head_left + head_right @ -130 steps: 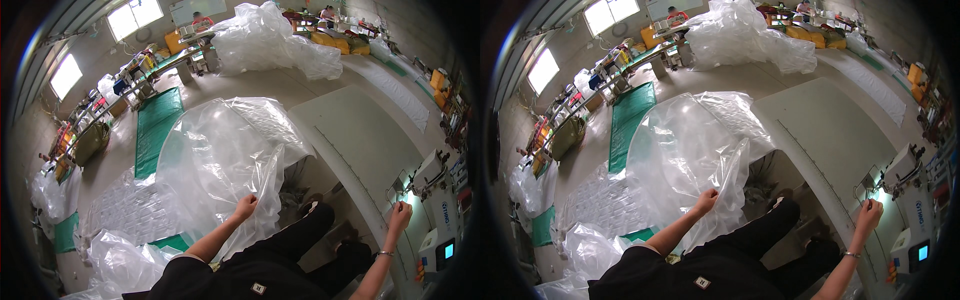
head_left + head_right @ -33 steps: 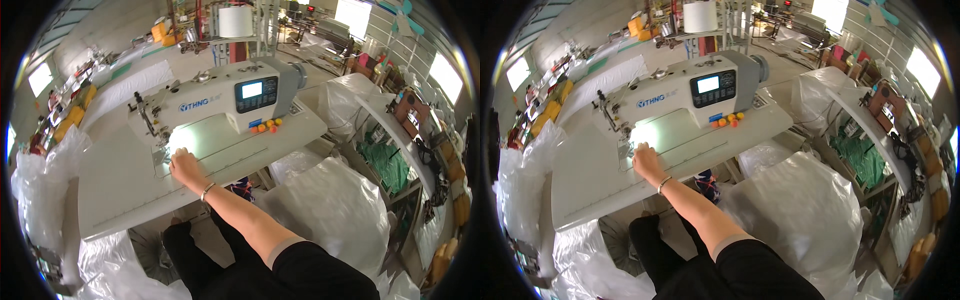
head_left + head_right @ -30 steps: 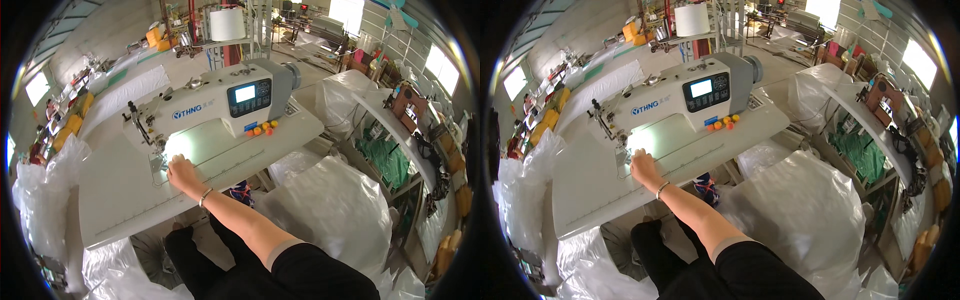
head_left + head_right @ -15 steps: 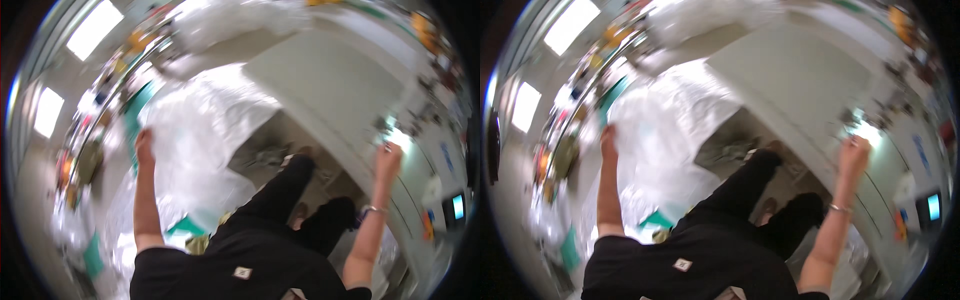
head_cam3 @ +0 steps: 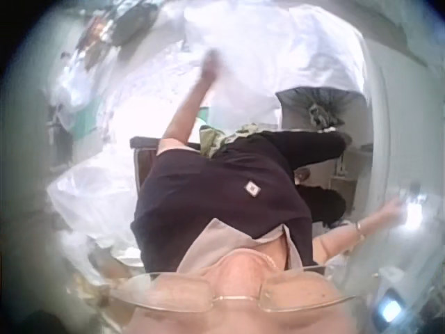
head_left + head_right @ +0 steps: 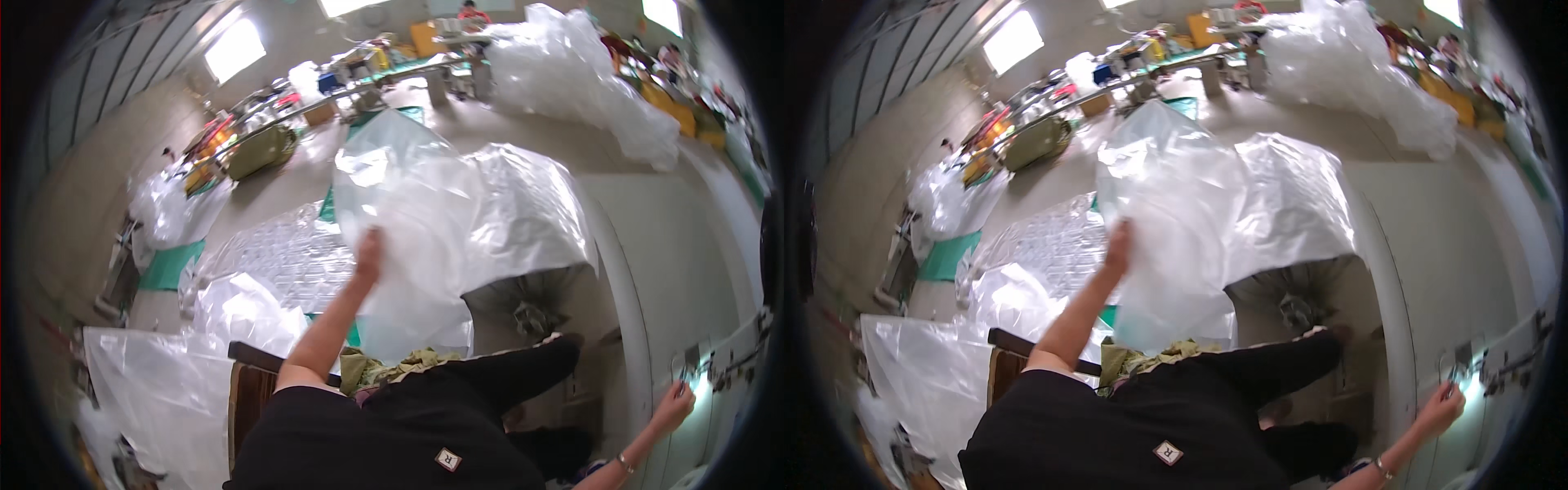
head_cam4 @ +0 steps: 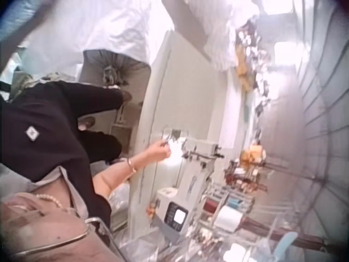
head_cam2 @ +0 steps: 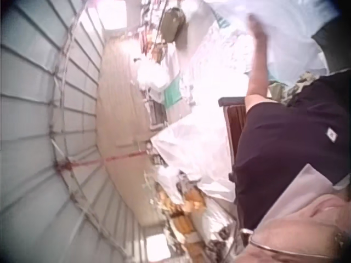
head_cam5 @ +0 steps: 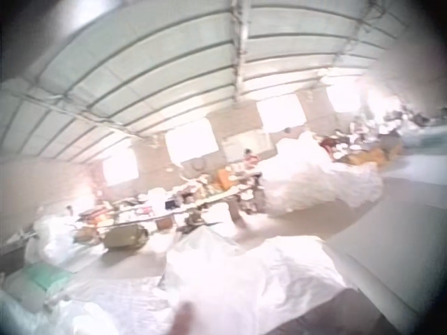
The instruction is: The person aligns and sews large sheets of white plastic material using an industrial sewing machine. They repeatedly fold the plastic edges, guide the material under the needle, and operate the machine to stitch the seams in a factory setting.
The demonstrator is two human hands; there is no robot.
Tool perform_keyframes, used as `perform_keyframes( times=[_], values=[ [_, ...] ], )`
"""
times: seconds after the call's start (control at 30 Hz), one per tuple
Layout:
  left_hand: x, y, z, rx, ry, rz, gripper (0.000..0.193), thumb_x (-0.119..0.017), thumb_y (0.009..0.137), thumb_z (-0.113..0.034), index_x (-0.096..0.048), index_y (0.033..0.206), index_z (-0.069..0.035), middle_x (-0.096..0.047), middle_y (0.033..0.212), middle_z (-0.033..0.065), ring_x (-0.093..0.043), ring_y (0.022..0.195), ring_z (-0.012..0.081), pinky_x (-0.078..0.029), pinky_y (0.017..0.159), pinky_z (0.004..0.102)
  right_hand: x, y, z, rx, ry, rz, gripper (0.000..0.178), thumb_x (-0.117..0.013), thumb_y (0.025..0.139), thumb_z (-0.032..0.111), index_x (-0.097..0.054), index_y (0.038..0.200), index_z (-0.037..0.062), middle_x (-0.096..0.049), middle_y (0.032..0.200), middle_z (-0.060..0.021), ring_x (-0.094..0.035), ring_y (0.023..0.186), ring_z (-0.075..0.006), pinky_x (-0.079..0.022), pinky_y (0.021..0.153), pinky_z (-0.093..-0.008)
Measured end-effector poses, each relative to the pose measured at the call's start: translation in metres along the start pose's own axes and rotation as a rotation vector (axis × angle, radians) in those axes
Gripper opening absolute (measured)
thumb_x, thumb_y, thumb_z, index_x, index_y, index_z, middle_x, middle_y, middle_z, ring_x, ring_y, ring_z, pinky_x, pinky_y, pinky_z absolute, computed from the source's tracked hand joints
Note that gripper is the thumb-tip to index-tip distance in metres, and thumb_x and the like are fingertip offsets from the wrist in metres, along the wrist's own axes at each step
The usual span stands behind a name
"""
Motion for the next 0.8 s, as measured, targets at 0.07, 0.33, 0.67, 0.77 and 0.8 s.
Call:
perform_keyframes(
  times=[0.07, 0.33, 0.67, 0.77, 0.8],
  values=[
    [-0.095, -0.054, 0.027, 0.077, 0.118, 0.26, 0.048, -0.057, 0.093, -0.025, -0.04, 0.132, -0.001, -0.048, 0.122, 0.0137, -0.047, 0.113, 0.0222, -0.039, 0.1, 0.0352, -0.001, 0.001, -0.01, 0.013, -0.047, -0.013, 0.024, -0.06, 0.091, 0.025, -0.065, 0.102, 0.0044, -0.06, 0.095, -0.0122, -0.059, 0.089, -0.0304, -0.05, 0.076, -0.0418],
    [-0.254, -0.299, -0.048, -0.285, 0.662, 1.661, 0.058, -0.072, 0.067, -0.019, -0.056, 0.119, 0.003, -0.064, 0.109, 0.0194, -0.06, 0.105, 0.0301, -0.046, 0.091, 0.0395, 0.0, 0.004, 0.001, -0.01, 0.021, 0.041, 0.023, -0.059, 0.091, 0.022, -0.064, 0.102, 0.0019, -0.06, 0.096, -0.0132, -0.059, 0.09, -0.0312, -0.049, 0.077, -0.0418],
    [0.156, 0.073, -0.24, -0.523, 1.021, -0.213, 0.024, -0.058, 0.084, -0.016, -0.063, 0.102, -0.002, -0.065, 0.095, 0.0149, -0.062, 0.089, 0.0271, -0.05, 0.082, 0.0386, -0.01, 0.009, -0.016, -0.013, 0.049, 0.015, 0.023, -0.059, 0.092, 0.022, -0.064, 0.102, 0.0011, -0.061, 0.097, -0.0129, -0.061, 0.091, -0.0291, -0.051, 0.078, -0.0396],
    [0.459, -0.026, -0.321, -0.481, 1.636, -1.016, 0.017, -0.054, 0.084, -0.01, -0.063, 0.097, -0.003, -0.064, 0.093, 0.0171, -0.063, 0.086, 0.0293, -0.052, 0.079, 0.0402, -0.034, 0.004, -0.009, 0.034, 0.132, 0.029, 0.021, -0.059, 0.091, 0.018, -0.063, 0.101, 0.0003, -0.06, 0.096, -0.0137, -0.06, 0.088, -0.0307, -0.051, 0.075, -0.04],
    [0.528, -0.076, -0.346, -0.351, 1.546, -1.166, 0.018, -0.055, 0.084, -0.011, -0.064, 0.097, -0.003, -0.065, 0.092, 0.0169, -0.063, 0.086, 0.0294, -0.052, 0.079, 0.0404, -0.034, 0.003, -0.012, 0.042, 0.126, 0.032, 0.021, -0.059, 0.091, 0.018, -0.063, 0.1, 0.0005, -0.06, 0.096, -0.0137, -0.06, 0.087, -0.0305, -0.051, 0.074, -0.0397]
  ],
)
Point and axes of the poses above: each hand's wrist, its own y-axis towards the middle knuckle, its own x-axis out of the back of the hand, z = x × y, the point moved 6 cm from there along y, towards the middle knuckle
